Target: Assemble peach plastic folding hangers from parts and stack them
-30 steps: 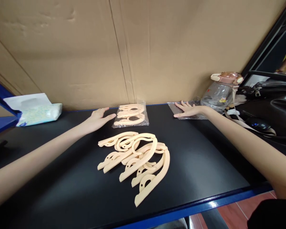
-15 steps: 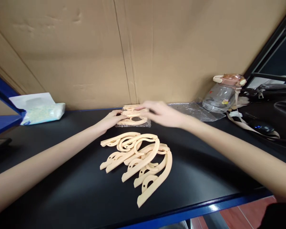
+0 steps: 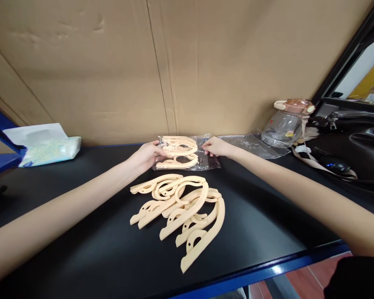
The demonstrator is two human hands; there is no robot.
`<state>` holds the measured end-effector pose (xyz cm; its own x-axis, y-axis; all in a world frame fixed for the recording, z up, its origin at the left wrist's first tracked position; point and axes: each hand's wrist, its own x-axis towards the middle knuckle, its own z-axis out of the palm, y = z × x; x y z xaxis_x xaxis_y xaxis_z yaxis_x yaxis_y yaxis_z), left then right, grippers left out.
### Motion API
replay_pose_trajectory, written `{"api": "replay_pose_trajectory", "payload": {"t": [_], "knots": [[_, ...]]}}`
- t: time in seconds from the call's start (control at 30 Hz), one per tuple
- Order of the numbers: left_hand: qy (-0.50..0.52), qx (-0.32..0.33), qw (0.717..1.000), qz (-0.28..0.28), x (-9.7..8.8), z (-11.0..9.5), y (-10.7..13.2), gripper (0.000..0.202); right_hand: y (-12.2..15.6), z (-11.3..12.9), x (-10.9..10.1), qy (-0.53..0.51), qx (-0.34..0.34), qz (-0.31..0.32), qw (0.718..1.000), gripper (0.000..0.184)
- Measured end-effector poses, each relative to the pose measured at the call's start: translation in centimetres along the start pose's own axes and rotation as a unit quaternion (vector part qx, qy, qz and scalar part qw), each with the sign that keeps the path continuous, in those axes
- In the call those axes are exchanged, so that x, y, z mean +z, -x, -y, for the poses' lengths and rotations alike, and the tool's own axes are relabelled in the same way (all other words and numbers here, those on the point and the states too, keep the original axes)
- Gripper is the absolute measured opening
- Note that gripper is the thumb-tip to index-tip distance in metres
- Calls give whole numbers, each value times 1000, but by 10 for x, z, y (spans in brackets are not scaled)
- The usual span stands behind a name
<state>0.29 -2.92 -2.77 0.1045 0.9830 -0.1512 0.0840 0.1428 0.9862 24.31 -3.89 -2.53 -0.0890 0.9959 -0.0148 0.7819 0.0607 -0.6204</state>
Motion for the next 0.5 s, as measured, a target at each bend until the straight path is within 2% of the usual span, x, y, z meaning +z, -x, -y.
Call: {"api": "replay_pose_trajectory", "payload": {"t": [0.1,0.23,0.4,0.5], "knots": [[60,-21,998,20,7,-4,-2,33,-3,-3,7,-105,-12,-1,994,18],[111,-8,994,12,16,-5,-3,7,-2,1,17,-223,-27,-7,974,23],[148,41,988,-5,22,0,0,14,-5,7,22,-327,-16,-2,945,28],[168,57,984,5,21,-2,3,13,-6,14,23,-382,-27,41,923,25]]}}
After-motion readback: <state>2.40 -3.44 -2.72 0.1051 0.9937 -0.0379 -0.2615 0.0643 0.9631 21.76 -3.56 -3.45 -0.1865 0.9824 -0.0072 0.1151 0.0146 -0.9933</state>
